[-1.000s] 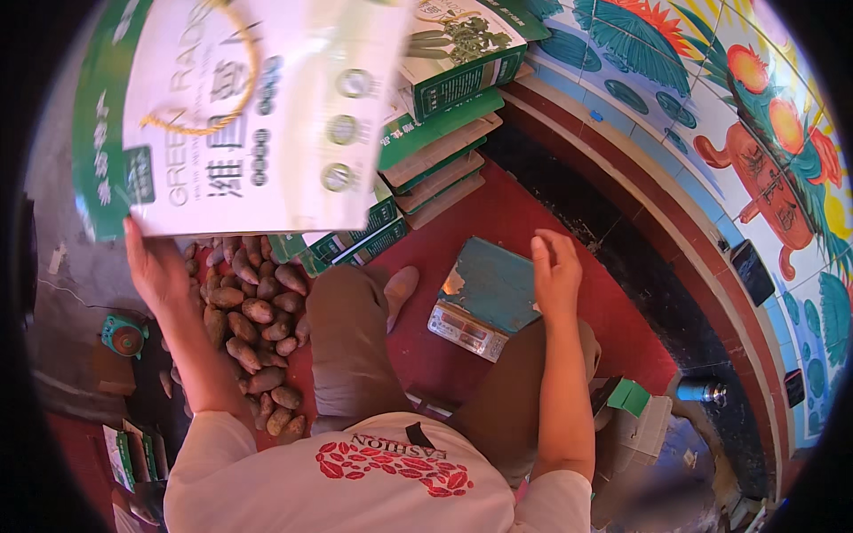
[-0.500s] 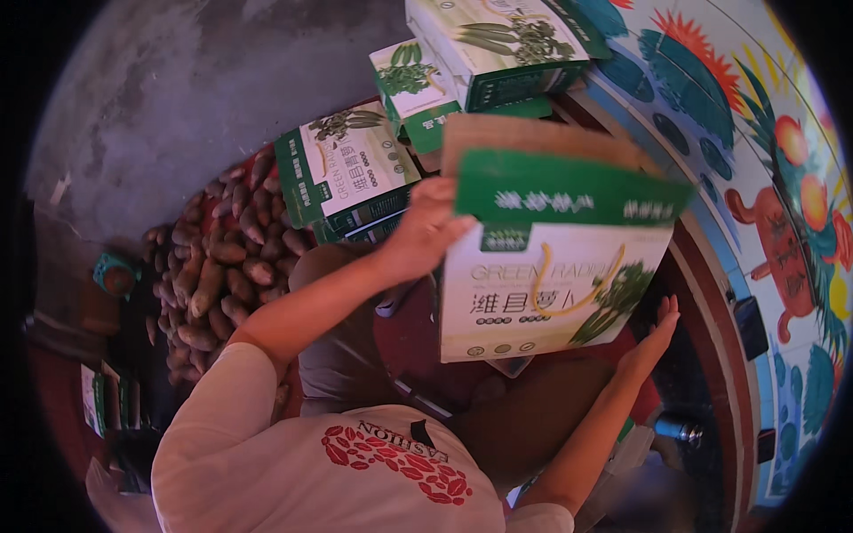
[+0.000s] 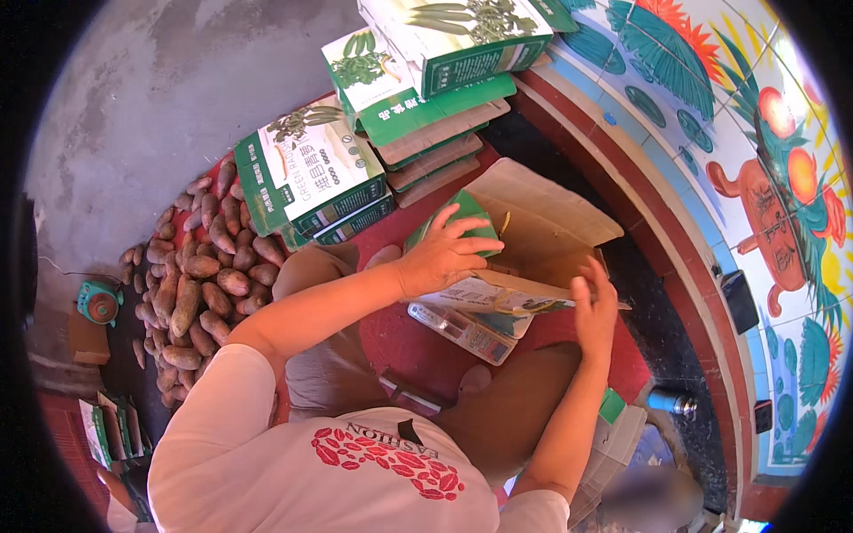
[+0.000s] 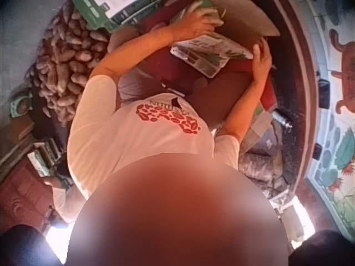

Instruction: Sort sweet potatoes from a pile and place them into cardboard boxes while using a digital scale to weigh the contents.

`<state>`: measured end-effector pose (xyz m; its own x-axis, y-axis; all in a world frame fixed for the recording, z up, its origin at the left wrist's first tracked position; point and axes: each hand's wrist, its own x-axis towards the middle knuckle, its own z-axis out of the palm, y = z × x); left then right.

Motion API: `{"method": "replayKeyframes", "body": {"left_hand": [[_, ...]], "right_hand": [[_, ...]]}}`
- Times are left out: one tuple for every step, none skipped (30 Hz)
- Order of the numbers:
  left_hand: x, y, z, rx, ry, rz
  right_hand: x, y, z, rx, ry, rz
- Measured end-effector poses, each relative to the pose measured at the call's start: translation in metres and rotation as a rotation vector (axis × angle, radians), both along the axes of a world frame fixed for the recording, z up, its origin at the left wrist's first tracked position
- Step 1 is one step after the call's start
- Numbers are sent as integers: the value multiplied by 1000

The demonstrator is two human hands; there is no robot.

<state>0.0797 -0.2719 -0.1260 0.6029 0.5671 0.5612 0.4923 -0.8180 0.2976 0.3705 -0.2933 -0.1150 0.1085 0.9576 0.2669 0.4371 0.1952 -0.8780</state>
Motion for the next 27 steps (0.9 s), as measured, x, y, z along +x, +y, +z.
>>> {"method": "replayKeyframes", "body": {"left_hand": [[-1,1,0,30,17,8],[-1,4,0,53,41,36],[-3,5,-3,44,40,31],[-7,7,-5,39,36,75],[-10,9,-6,34,34,120],[-14,13,-8,14,59,137],[-15,15,-7,6,59,133],[-16,17,-5,-16,35,162],[-17,19,-5,-37,11,192],[-20,21,-6,-54,59,217],[-24,22,-8,-60,59,218],[-26,23,-10,-63,63,258],[-30,24,-11,-65,68,301],[-33,26,-12,-72,112,336],[-34,28,-14,-78,111,340],[-35,30,-17,-76,71,368],[-35,32,-20,-73,31,396],[-35,32,-24,-78,45,407],[-35,33,-30,-79,46,421],[-37,33,-36,-99,46,411],[-39,33,-42,-117,46,400],[-39,32,-43,-149,100,391],[-38,30,-44,-152,99,399],[-37,30,-44,-140,187,385],[-38,29,-43,-127,275,373],[-39,29,-44,-91,357,381],[-38,29,-44,-91,357,388]], "right_hand": [[-8,-5,6,-21,-131,94],[-11,-8,12,-40,-263,186],[-11,-9,13,-50,-263,183],[-10,-9,14,-50,-257,273],[-11,-9,15,-49,-250,364],[-14,-10,17,-19,-296,344],[-15,-9,15,-27,-295,341],[-16,-8,10,8,-512,282],[-17,-8,7,44,-730,221],[-20,-7,5,39,-729,224],[-23,-6,3,55,-767,197],[-26,-5,1,71,-805,169],[-30,-5,0,68,-805,175],[-35,-4,-1,105,-882,186],[-38,-4,-2,143,-958,198],[-41,-4,-2,147,-957,212],[-44,-4,-1,166,-973,198],[-46,-4,-2,186,-989,184],[-48,-3,-3,192,-986,198],[-49,-2,-5,215,-1019,183],[-50,-1,-6,238,-1051,169],[-49,-1,-7,240,-1050,178],[-47,-1,-6,240,-1089,163],[-45,-1,-7,240,-1127,147],[-43,0,-9,246,-1125,155],[-41,0,-12,236,-1159,146],[-40,1,-13,226,-1194,136]]}}
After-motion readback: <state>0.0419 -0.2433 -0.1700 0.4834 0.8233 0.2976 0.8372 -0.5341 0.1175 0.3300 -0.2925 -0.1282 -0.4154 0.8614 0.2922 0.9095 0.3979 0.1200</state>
